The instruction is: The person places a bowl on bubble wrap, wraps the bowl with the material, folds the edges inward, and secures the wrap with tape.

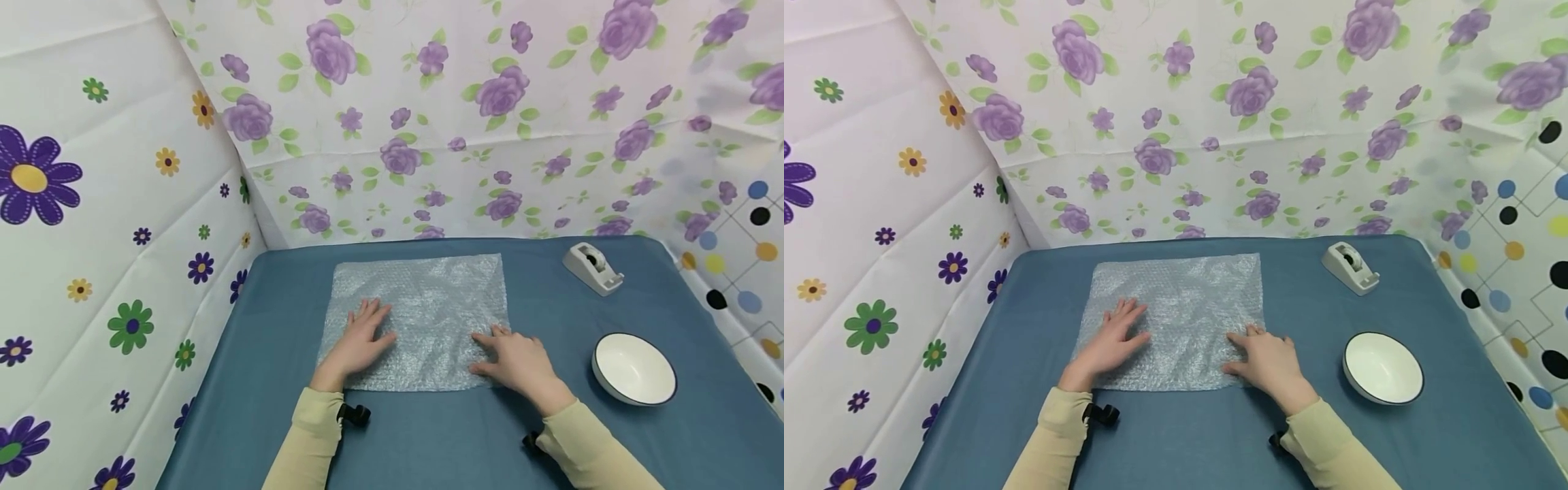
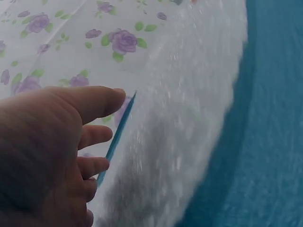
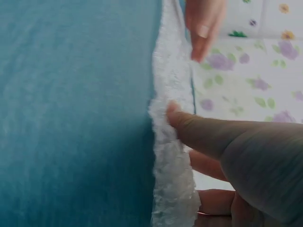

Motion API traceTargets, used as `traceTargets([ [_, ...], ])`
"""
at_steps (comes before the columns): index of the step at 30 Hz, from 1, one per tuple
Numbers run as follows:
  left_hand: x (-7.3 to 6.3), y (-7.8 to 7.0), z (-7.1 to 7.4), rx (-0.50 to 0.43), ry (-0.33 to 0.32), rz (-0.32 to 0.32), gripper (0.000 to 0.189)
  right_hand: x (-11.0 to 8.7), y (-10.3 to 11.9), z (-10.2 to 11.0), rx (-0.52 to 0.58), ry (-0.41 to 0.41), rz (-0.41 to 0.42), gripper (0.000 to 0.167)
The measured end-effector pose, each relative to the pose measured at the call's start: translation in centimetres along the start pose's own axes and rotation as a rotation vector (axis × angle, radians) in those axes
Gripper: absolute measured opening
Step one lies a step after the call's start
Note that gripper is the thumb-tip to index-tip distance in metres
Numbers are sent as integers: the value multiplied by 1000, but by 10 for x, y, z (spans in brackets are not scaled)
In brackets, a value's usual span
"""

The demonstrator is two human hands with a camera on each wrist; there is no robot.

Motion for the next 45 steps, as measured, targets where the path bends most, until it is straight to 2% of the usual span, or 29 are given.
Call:
traceTargets([
  [5, 2, 8, -5, 56, 12, 37, 72, -6, -14, 5, 67, -27, -29, 67],
  [11, 3, 13, -8, 79, 23, 38, 78, -10, -32, 6, 147, -51, -78, 81],
  [24, 3, 13, -17, 84, 93, 32, 90, -14, -57, 0, 200, -64, -44, 93],
  [33, 4, 13, -9, 79, 89, 32, 90, -8, -57, 0, 222, -74, -25, 93],
  [40, 5, 14, -10, 85, 86, 50, 90, -8, -57, 0, 221, -80, -29, 93],
  [45, 4, 14, -12, 96, 93, 36, 90, -9, -58, 0, 222, -80, -33, 93],
])
Point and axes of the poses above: each hand's wrist, its own x-axis towards the middle knuckle, its own z-axis out of the back of the hand, y = z × x, the point moved 5 cm from there along x, towards the middle knuckle, and after that the axes turned 2 degrees about -x, right-handed, at the moved point
